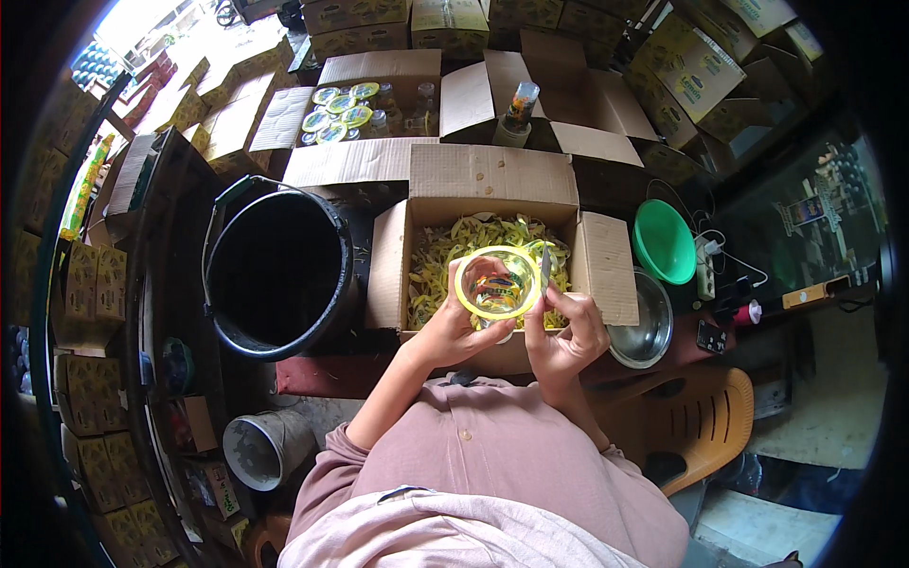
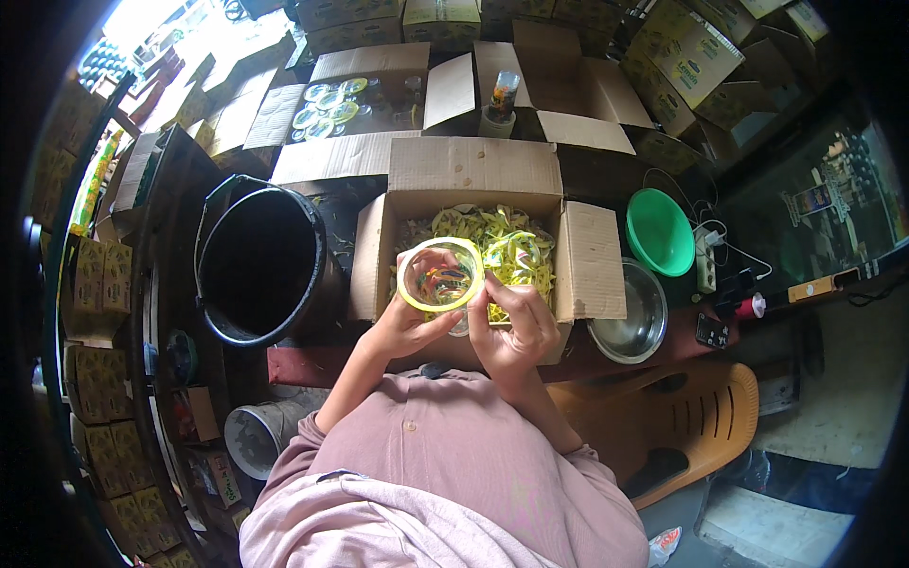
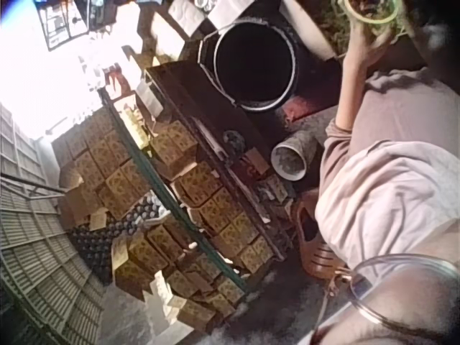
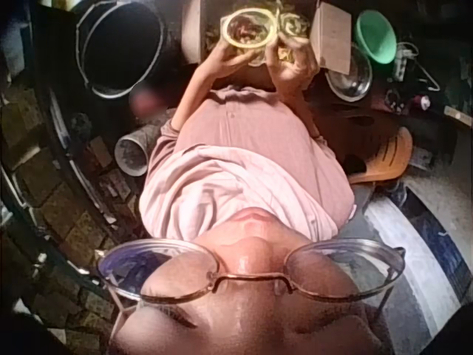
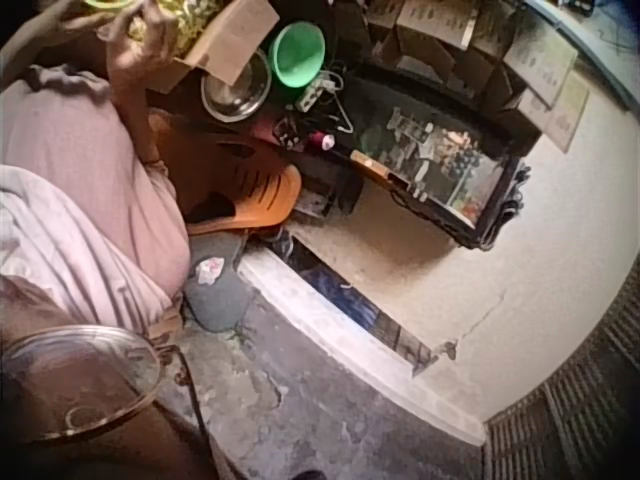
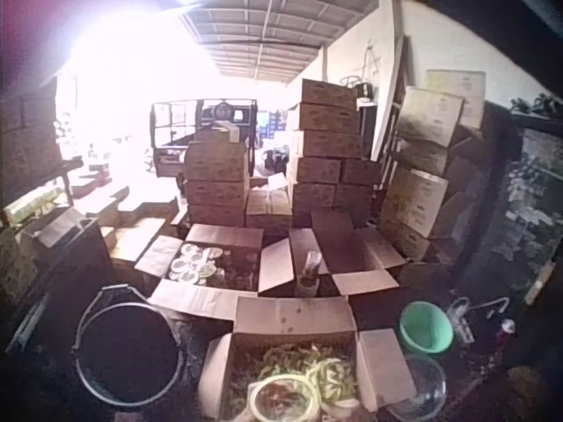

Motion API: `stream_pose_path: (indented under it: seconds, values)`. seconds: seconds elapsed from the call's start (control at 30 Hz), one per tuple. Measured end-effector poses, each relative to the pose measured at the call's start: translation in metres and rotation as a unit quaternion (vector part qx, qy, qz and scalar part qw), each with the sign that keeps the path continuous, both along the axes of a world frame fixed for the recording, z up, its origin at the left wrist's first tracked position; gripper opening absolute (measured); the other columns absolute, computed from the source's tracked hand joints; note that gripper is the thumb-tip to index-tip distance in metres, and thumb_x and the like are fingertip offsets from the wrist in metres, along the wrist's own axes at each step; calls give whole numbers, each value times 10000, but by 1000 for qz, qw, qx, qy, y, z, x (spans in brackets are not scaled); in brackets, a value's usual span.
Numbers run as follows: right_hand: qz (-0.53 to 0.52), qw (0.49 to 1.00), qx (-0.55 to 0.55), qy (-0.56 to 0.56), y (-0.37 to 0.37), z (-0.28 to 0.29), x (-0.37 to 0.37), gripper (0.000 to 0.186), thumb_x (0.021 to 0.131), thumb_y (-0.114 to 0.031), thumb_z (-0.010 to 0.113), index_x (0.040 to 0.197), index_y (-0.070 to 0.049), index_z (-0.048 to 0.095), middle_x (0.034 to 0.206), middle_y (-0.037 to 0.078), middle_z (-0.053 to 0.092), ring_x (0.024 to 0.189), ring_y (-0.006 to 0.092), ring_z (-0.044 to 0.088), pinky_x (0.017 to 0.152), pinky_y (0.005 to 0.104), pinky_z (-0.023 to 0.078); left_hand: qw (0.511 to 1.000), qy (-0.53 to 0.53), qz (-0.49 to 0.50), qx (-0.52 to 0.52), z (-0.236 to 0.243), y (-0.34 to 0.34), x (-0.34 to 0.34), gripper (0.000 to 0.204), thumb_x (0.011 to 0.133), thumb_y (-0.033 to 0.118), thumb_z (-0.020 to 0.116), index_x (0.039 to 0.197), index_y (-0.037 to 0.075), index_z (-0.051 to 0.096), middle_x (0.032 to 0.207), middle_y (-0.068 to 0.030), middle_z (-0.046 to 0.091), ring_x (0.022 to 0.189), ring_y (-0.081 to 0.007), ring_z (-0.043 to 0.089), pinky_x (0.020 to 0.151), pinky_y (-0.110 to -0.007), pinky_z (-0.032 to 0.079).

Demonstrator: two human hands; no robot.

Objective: The person peels plastic seals and labels off clear plastic cups and containers by hand, placing the removed plastic into a cardboard box and the cleaned containers into a black bucket.

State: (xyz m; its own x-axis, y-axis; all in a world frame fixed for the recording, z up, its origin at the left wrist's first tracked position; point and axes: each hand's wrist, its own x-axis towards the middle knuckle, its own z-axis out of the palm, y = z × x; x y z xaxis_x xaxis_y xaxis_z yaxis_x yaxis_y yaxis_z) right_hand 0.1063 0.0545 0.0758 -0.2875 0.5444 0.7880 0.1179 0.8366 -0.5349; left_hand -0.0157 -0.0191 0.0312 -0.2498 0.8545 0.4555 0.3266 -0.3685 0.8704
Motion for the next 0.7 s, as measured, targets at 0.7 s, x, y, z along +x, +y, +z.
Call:
stream_pose_path:
  seconds: [0.7]
  values:
    - [79, 995, -59, -32, 14, 2, 8, 237, 642, 32, 664, 867, -43, 643, 706, 69, 611, 631, 155, 610, 573, 249, 483, 998, -41, -51, -20, 2, -6, -6, 619, 612, 154, 659, 1155, 4, 402, 1139, -132, 406, 1141, -297, 320, 1004, -382, 236]
